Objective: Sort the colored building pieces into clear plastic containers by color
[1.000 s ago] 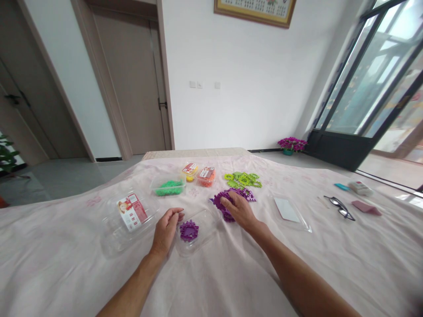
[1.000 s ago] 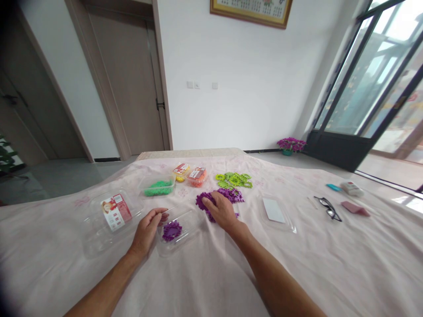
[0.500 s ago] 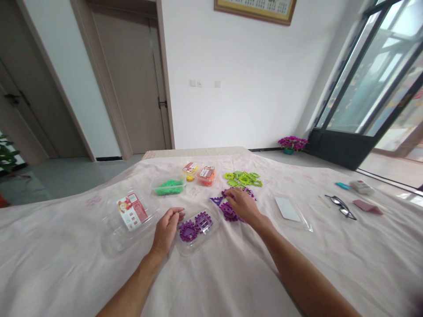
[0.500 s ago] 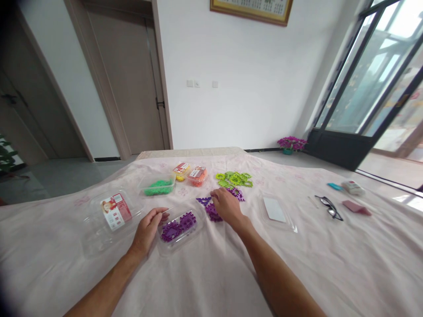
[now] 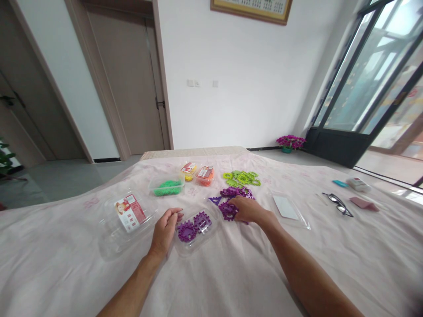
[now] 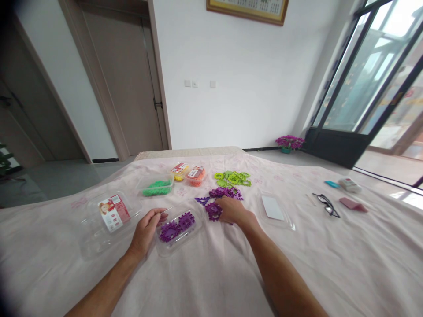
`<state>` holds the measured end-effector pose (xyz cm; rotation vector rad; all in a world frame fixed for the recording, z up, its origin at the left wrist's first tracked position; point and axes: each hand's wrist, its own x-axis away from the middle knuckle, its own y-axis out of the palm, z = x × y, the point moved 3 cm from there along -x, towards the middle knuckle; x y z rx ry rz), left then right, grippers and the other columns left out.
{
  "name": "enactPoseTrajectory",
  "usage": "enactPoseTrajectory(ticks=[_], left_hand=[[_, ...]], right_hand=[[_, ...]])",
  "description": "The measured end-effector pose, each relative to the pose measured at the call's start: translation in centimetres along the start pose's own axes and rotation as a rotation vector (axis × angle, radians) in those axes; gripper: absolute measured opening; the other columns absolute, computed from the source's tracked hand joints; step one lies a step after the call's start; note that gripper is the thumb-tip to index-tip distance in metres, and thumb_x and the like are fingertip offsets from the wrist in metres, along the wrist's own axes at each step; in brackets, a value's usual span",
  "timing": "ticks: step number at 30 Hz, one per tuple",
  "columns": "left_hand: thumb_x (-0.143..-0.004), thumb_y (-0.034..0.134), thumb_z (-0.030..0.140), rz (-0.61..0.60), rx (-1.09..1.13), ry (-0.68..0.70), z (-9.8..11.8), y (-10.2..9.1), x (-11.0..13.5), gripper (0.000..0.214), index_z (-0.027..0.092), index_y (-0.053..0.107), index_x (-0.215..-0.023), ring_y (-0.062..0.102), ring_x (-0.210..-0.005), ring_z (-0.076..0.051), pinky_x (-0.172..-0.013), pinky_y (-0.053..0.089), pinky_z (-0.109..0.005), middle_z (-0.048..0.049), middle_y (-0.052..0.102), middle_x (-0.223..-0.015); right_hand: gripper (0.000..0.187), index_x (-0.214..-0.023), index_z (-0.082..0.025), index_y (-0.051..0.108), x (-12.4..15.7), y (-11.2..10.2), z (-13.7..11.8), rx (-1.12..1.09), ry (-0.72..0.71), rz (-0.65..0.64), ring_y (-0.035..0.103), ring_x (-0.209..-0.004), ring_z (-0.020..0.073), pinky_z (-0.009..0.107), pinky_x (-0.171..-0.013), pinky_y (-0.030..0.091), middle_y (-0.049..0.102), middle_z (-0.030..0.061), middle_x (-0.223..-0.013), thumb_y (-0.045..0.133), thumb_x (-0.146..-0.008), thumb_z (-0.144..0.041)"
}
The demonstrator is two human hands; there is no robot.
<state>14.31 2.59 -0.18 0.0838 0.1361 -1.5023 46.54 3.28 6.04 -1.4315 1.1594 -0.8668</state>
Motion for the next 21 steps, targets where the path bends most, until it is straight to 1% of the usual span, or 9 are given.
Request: enactPoseTrajectory(ticks=[2, 5, 8, 11, 13, 15, 17, 21], left_hand=[[-0.084, 0.059, 0.049, -0.008, -0.012, 0.006, -0.2, 0.0, 0.0, 0.042, 0.015, 0.07, -0.107, 0.072, -0.094, -0.026, -0.089, 0.054, -0.04, -0.0119, 0.076, -0.097], [-0.085, 0.058, 0.048, -0.011, -0.016, 0.017, -0.4, 0.0, -0.1, 0.042, 0.016, 0.07, -0.108, 0.072, -0.095, -0.026, -0.088, 0.054, -0.04, -0.0121, 0.076, -0.099], [-0.084, 0.059, 0.049, -0.009, -0.013, 0.019, -0.4, 0.0, -0.1, 0.042, 0.016, 0.07, -0.108, 0.072, -0.095, -0.027, -0.088, 0.055, -0.04, -0.012, 0.076, -0.098], [-0.083, 0.059, 0.049, -0.009, -0.017, 0.015, -0.2, 0.0, -0.1, 0.042, 0.015, 0.07, -0.107, 0.072, -0.095, -0.027, -0.088, 0.054, -0.041, -0.0122, 0.077, -0.097], [-0.084, 0.058, 0.048, -0.008, -0.02, 0.015, -0.1, 0.0, -0.1, 0.042, 0.015, 0.07, -0.107, 0.072, -0.096, -0.028, -0.088, 0.054, -0.042, -0.0128, 0.076, -0.097], [-0.084, 0.058, 0.048, -0.011, -0.024, 0.013, 0.1, 0.0, 0.0, 0.042, 0.015, 0.07, -0.107, 0.072, -0.096, -0.028, -0.089, 0.054, -0.043, -0.013, 0.076, -0.098], [-0.084, 0.058, 0.049, -0.011, -0.027, 0.01, 0.1, 0.0, 0.0, 0.042, 0.015, 0.07, -0.107, 0.072, -0.095, -0.027, -0.089, 0.054, -0.042, -0.0127, 0.076, -0.098], [-0.083, 0.059, 0.049, -0.009, -0.018, 0.005, 0.0, 0.0, -0.1, 0.043, 0.015, 0.07, -0.107, 0.072, -0.094, -0.027, -0.089, 0.054, -0.042, -0.0127, 0.077, -0.098]], right_hand=[[0.04, -0.104, -0.027, 0.076, -0.1, -0.4, 0.2, -0.012, 0.016, 0.018, 0.066, -0.094, 0.0263, 0.029, -0.074, 0.045, 0.073, 0.0056, -0.102, 0.071, -0.066, -0.016], [0.037, -0.106, -0.026, 0.075, -0.3, -1.1, 0.3, -0.06, 0.049, 0.087, 0.065, -0.096, 0.0256, 0.029, -0.077, 0.045, 0.072, 0.0056, -0.105, 0.069, -0.07, -0.019], [0.045, -0.116, -0.025, 0.072, -0.5, -0.9, -0.4, -0.094, -0.001, 0.105, 0.064, -0.103, 0.0256, 0.03, -0.085, 0.046, 0.069, 0.0071, -0.117, 0.069, -0.072, -0.019], [0.053, -0.125, -0.023, 0.068, -0.7, 0.1, -1.1, -0.118, -0.08, 0.074, 0.061, -0.112, 0.0277, 0.033, -0.093, 0.046, 0.065, 0.0101, -0.128, 0.075, -0.072, -0.025], [0.052, -0.125, -0.022, 0.069, -0.7, 0.6, -1.4, -0.123, -0.114, 0.049, 0.061, -0.114, 0.0285, 0.034, -0.095, 0.045, 0.067, 0.0103, -0.127, 0.075, -0.073, -0.026], [0.048, -0.123, -0.023, 0.07, -0.7, 0.8, -1.6, -0.13, -0.133, 0.037, 0.062, -0.112, 0.0278, 0.033, -0.095, 0.045, 0.07, 0.0091, -0.121, 0.074, -0.075, -0.025], [0.044, -0.121, -0.022, 0.071, -0.6, 0.7, -1.8, -0.141, -0.14, 0.041, 0.063, -0.109, 0.027, 0.033, -0.094, 0.045, 0.071, 0.0086, -0.117, 0.073, -0.077, -0.024], [0.043, -0.12, -0.018, 0.072, -0.7, 0.3, -1.8, -0.163, -0.129, 0.076, 0.063, -0.11, 0.0274, 0.035, -0.096, 0.046, 0.071, 0.0111, -0.118, 0.07, -0.077, -0.021]])
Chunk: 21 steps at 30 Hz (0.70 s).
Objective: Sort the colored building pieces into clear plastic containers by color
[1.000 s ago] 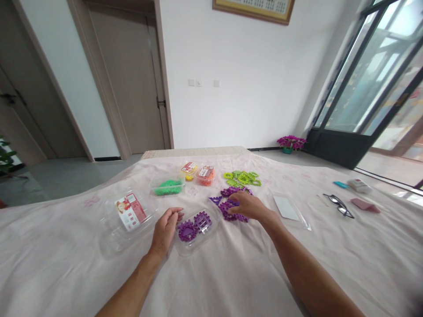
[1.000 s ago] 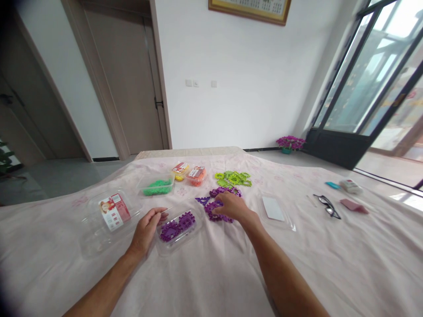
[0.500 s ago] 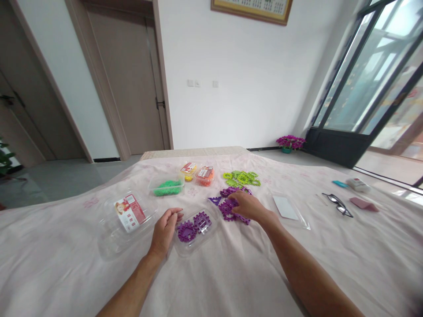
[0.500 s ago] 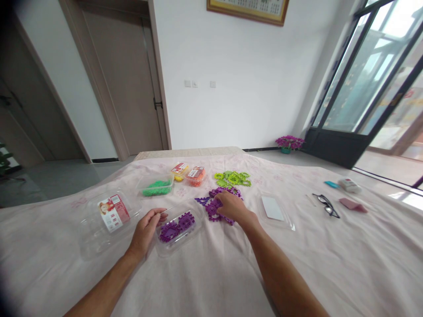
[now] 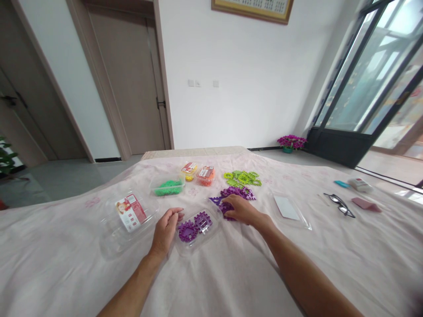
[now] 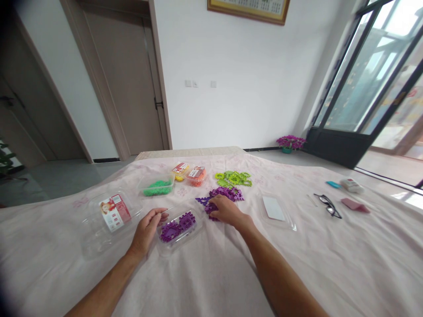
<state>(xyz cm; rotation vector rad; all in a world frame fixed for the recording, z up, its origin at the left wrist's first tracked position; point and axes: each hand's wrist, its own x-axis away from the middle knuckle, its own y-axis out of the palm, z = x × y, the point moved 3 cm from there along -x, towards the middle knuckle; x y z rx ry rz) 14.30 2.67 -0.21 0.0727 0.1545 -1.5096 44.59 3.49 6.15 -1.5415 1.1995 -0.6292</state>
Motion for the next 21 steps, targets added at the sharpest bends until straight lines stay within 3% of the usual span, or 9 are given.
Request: enactPoseTrajectory(ticks=[4, 8, 12, 15, 21], left_hand=[[-0.084, 0.059, 0.048, -0.004, 0.005, 0.003, 0.0, 0.1, 0.0, 0.043, 0.015, 0.07, -0.108, 0.072, -0.095, -0.028, -0.089, 0.054, -0.042, -0.0129, 0.077, -0.098], [-0.085, 0.057, 0.046, -0.01, 0.01, -0.003, 0.2, 0.2, 0.1, 0.04, 0.016, 0.069, -0.108, 0.072, -0.095, -0.026, -0.09, 0.053, -0.04, -0.0115, 0.076, -0.098], [-0.086, 0.057, 0.046, -0.008, 0.0, -0.004, 0.3, 0.2, 0.2, 0.04, 0.016, 0.069, -0.108, 0.071, -0.095, -0.026, -0.09, 0.053, -0.04, -0.0114, 0.076, -0.099], [-0.087, 0.055, 0.046, -0.013, -0.02, 0.004, 0.2, 0.1, 0.2, 0.04, 0.015, 0.068, -0.109, 0.071, -0.095, -0.026, -0.09, 0.053, -0.041, -0.0115, 0.076, -0.099], [-0.088, 0.054, 0.045, -0.025, -0.035, 0.02, 0.0, 0.1, 0.0, 0.039, 0.016, 0.068, -0.11, 0.071, -0.097, -0.026, -0.092, 0.052, -0.041, -0.0113, 0.076, -0.1]], right_hand=[[0.043, -0.12, -0.018, 0.071, -0.5, -0.7, -0.2, -0.107, 0.019, 0.172, 0.063, -0.111, 0.0268, 0.039, -0.1, 0.047, 0.071, 0.0109, -0.117, 0.069, -0.077, -0.019], [0.044, -0.121, -0.022, 0.07, -0.6, -1.7, -2.1, -0.301, -0.033, 0.327, 0.065, -0.111, 0.0252, 0.041, -0.102, 0.048, 0.071, 0.0089, -0.118, 0.073, -0.077, -0.023], [0.044, -0.12, -0.022, 0.07, -0.3, -1.5, -5.4, -0.421, -0.128, 0.296, 0.067, -0.106, 0.0228, 0.038, -0.097, 0.051, 0.072, 0.008, -0.117, 0.077, -0.077, -0.024], [0.044, -0.118, -0.02, 0.07, -0.1, -0.6, -7.1, -0.394, -0.2, 0.26, 0.066, -0.106, 0.0238, 0.039, -0.096, 0.051, 0.072, 0.0086, -0.115, 0.081, -0.075, -0.025], [0.056, -0.123, -0.021, 0.069, -0.4, 1.0, -6.1, -0.248, -0.19, 0.23, 0.059, -0.12, 0.0295, 0.047, -0.106, 0.042, 0.067, 0.0133, -0.128, 0.086, -0.072, -0.036]])
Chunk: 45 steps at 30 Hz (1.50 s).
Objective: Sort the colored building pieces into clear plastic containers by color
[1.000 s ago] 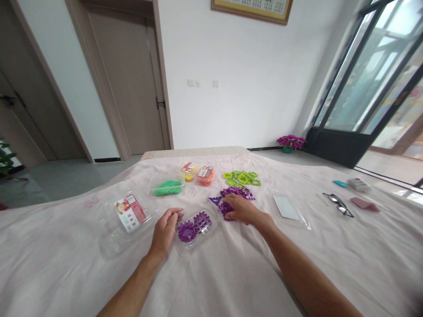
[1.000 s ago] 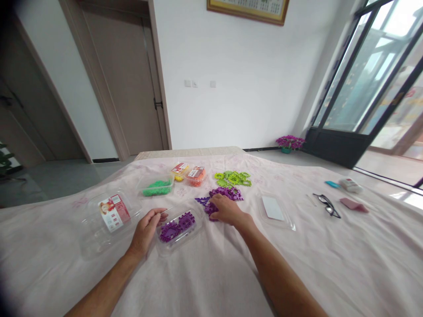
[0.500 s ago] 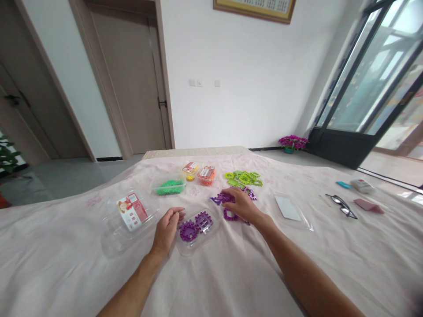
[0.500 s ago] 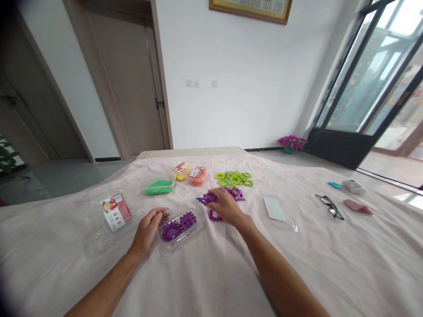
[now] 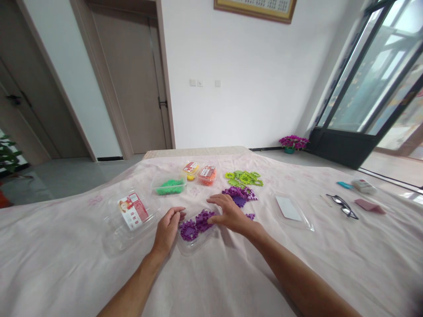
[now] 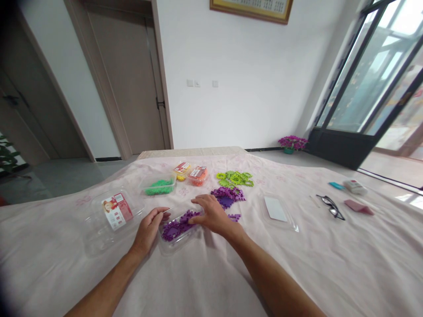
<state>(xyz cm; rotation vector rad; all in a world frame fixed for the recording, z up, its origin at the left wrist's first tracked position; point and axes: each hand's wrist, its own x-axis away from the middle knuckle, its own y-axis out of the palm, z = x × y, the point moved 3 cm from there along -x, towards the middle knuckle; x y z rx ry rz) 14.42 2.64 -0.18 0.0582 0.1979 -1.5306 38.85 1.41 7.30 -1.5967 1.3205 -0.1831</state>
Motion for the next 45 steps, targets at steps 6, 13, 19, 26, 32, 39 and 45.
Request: enactPoseTrajectory(ticks=[6, 13, 19, 26, 32, 39, 45], left_hand=[[-0.086, 0.056, 0.046, 0.004, 0.017, 0.002, 0.1, 0.0, 0.0, 0.041, 0.014, 0.068, -0.109, 0.072, -0.094, -0.027, -0.091, 0.053, -0.042, -0.0121, 0.076, -0.098], [-0.086, 0.055, 0.048, 0.006, 0.009, 0.002, -0.1, 0.0, -0.1, 0.043, 0.014, 0.069, -0.109, 0.072, -0.094, -0.027, -0.089, 0.054, -0.042, -0.0127, 0.076, -0.098], [-0.087, 0.054, 0.048, 0.004, -0.003, -0.002, -0.2, 0.0, -0.1, 0.042, 0.015, 0.068, -0.11, 0.071, -0.095, -0.026, -0.089, 0.053, -0.041, -0.0122, 0.076, -0.1], [-0.084, 0.056, 0.049, 0.013, 0.015, -0.011, 0.1, -0.1, 0.0, 0.044, 0.014, 0.069, -0.107, 0.072, -0.093, -0.027, -0.088, 0.054, -0.042, -0.0131, 0.076, -0.097], [-0.085, 0.056, 0.049, 0.01, 0.021, -0.007, 0.0, 0.0, 0.0, 0.042, 0.015, 0.07, -0.108, 0.072, -0.094, -0.026, -0.089, 0.054, -0.04, -0.0117, 0.076, -0.097], [-0.085, 0.057, 0.05, 0.007, 0.023, -0.015, -0.2, -0.1, -0.1, 0.044, 0.015, 0.069, -0.109, 0.072, -0.095, -0.026, -0.088, 0.054, -0.039, -0.0117, 0.076, -0.099], [-0.084, 0.058, 0.05, 0.01, 0.02, -0.019, -0.1, -0.1, 0.0, 0.044, 0.014, 0.069, -0.107, 0.072, -0.094, -0.026, -0.088, 0.054, -0.04, -0.0122, 0.076, -0.099]], right_hand=[[0.033, -0.118, -0.019, 0.071, -0.3, -3.3, 2.2, 0.081, 0.12, -0.052, 0.063, -0.114, 0.0243, 0.037, -0.101, 0.045, 0.071, 0.0104, -0.118, 0.067, -0.088, -0.031], [0.039, -0.114, -0.023, 0.073, 1.6, -7.1, 4.5, 0.479, 0.553, -0.419, 0.065, -0.11, 0.031, 0.035, -0.085, 0.048, 0.071, 0.009, -0.117, 0.075, -0.075, -0.032], [0.05, -0.111, -0.023, 0.071, 2.2, -6.3, 3.9, 0.594, 0.588, -0.634, 0.067, -0.104, 0.0327, 0.032, -0.072, 0.046, 0.072, 0.0091, -0.113, 0.081, -0.062, -0.024], [0.027, -0.099, -0.021, 0.07, 1.8, -6.1, 4.3, 0.555, 0.537, -0.502, 0.066, -0.089, 0.0253, 0.027, -0.063, 0.036, 0.073, 0.0074, -0.099, 0.067, -0.073, -0.02], [0.046, -0.113, -0.022, 0.068, 1.1, -4.7, 4.1, 0.426, 0.365, -0.426, 0.061, -0.099, 0.0246, 0.028, -0.073, 0.039, 0.066, 0.0083, -0.113, 0.076, -0.074, -0.045], [0.039, -0.107, -0.019, 0.069, 1.7, -3.5, 4.2, 0.424, 0.281, -0.552, 0.06, -0.098, 0.0237, 0.027, -0.075, 0.04, 0.063, 0.0079, -0.109, 0.079, -0.07, -0.027], [0.044, -0.106, -0.018, 0.064, 1.7, -4.1, 4.4, 0.437, 0.365, -0.503, 0.06, -0.1, 0.023, 0.026, -0.075, 0.039, 0.064, 0.007, -0.109, 0.081, -0.067, -0.029]])
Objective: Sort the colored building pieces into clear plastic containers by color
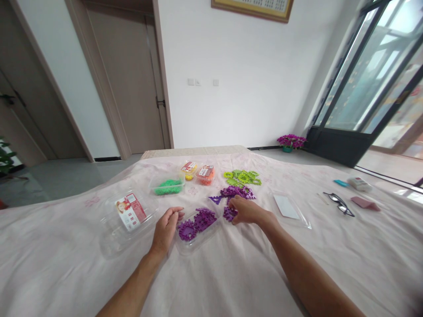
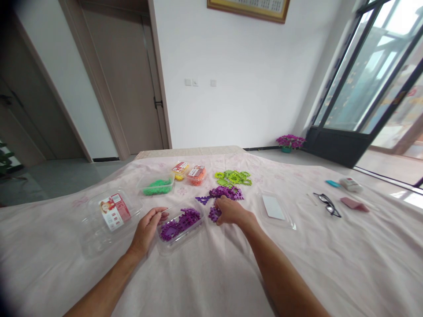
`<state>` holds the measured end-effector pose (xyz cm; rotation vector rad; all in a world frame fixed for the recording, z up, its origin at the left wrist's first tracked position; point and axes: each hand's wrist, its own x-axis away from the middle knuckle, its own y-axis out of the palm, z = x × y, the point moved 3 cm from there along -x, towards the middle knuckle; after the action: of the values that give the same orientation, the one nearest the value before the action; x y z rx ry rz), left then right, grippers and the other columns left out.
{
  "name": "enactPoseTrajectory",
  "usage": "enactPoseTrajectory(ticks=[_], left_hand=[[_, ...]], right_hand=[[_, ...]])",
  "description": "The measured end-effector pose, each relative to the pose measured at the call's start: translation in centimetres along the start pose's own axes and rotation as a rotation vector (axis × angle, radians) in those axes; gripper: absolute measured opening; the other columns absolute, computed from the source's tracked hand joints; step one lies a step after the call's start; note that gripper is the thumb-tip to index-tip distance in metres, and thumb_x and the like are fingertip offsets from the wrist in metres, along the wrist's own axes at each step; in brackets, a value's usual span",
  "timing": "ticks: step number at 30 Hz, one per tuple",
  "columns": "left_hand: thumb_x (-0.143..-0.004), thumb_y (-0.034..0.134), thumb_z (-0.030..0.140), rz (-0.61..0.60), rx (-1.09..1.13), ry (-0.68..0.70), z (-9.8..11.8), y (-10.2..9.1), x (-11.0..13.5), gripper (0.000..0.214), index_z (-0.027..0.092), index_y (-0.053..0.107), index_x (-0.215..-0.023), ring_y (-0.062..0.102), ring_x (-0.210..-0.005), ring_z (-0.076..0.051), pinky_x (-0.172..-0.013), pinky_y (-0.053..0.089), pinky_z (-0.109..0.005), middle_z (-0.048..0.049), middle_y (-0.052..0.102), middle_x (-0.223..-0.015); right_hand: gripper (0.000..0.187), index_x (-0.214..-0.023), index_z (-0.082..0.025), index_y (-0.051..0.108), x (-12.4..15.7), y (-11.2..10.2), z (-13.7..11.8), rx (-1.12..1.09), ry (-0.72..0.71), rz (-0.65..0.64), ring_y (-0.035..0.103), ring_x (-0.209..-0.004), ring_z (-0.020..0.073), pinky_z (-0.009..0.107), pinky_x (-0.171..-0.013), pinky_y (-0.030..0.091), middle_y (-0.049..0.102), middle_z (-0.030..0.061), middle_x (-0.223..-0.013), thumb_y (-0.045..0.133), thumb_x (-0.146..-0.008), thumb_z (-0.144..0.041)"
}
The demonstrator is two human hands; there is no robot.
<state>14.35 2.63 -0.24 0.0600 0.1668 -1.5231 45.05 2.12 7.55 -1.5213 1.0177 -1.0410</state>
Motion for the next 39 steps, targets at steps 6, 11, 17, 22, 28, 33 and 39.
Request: enactPoseTrajectory(ticks=[6, 11, 17, 22, 28, 33, 39], left_hand=[[-0.084, 0.057, 0.05, 0.006, -0.003, 0.002, 0.3, 0.0, 0.0, 0.044, 0.015, 0.069, -0.107, 0.072, -0.093, -0.026, -0.088, 0.054, -0.04, -0.0119, 0.076, -0.098], [-0.084, 0.058, 0.049, 0.006, 0.005, 0.004, 0.3, 0.0, 0.0, 0.043, 0.014, 0.069, -0.107, 0.072, -0.095, -0.027, -0.089, 0.054, -0.041, -0.0126, 0.076, -0.097], [-0.085, 0.057, 0.048, 0.0, 0.013, 0.002, 0.3, 0.2, 0.1, 0.042, 0.015, 0.068, -0.108, 0.072, -0.095, -0.026, -0.091, 0.054, -0.041, -0.0122, 0.076, -0.099], [-0.086, 0.056, 0.046, 0.013, 0.021, -0.024, 0.5, 0.6, 0.5, 0.039, 0.016, 0.068, -0.109, 0.071, -0.097, -0.025, -0.09, 0.053, -0.039, -0.0103, 0.076, -0.098], [-0.09, 0.053, 0.049, -0.076, -0.008, -0.013, 1.2, 1.3, 1.0, 0.041, 0.018, 0.068, -0.111, 0.069, -0.098, -0.025, -0.09, 0.051, -0.038, -0.0101, 0.074, -0.101], [-0.093, 0.048, 0.054, -0.185, -0.065, 0.038, 1.8, 1.5, 1.2, 0.045, 0.02, 0.068, -0.116, 0.07, -0.098, -0.025, -0.09, 0.051, -0.037, -0.0097, 0.074, -0.105], [-0.092, 0.049, 0.053, -0.187, -0.078, 0.027, 1.5, 1.4, 1.0, 0.045, 0.02, 0.069, -0.115, 0.07, -0.098, -0.025, -0.09, 0.052, -0.036, -0.0096, 0.076, -0.102]], right_hand=[[0.049, -0.111, -0.018, 0.063, 0.0, 0.3, 0.1, 0.031, 0.039, -0.027, 0.061, -0.098, 0.0252, 0.027, -0.072, 0.038, 0.067, 0.0075, -0.108, 0.08, -0.068, -0.034], [0.035, -0.108, -0.016, 0.066, 0.1, -0.9, 0.0, 0.048, 0.063, 0.118, 0.061, -0.095, 0.0243, 0.028, -0.072, 0.039, 0.063, 0.0116, -0.11, 0.07, -0.074, -0.027], [0.034, -0.11, -0.02, 0.066, 1.1, -3.5, -1.9, -0.071, -0.012, 0.285, 0.058, -0.091, 0.0188, 0.025, -0.078, 0.039, 0.06, 0.0074, -0.108, 0.066, -0.076, -0.018], [0.041, -0.117, -0.022, 0.064, 2.0, -4.4, -5.3, -0.196, -0.14, 0.343, 0.058, -0.088, 0.0174, 0.026, -0.08, 0.042, 0.059, 0.0056, -0.107, 0.067, -0.076, -0.017], [0.043, -0.117, -0.022, 0.067, 2.2, -2.9, -9.1, -0.195, -0.249, 0.234, 0.061, -0.092, 0.019, 0.026, -0.078, 0.044, 0.059, 0.0059, -0.11, 0.069, -0.075, -0.016], [0.048, -0.122, -0.021, 0.066, 1.5, -1.2, -10.6, -0.298, -0.359, 0.177, 0.061, -0.099, 0.021, 0.026, -0.082, 0.046, 0.064, 0.006, -0.107, 0.078, -0.075, -0.026], [0.04, -0.127, -0.018, 0.066, 0.8, -1.3, -8.9, -0.234, -0.221, 0.238, 0.063, -0.105, 0.0218, 0.028, -0.089, 0.045, 0.066, 0.0099, -0.115, 0.065, -0.087, -0.023]])
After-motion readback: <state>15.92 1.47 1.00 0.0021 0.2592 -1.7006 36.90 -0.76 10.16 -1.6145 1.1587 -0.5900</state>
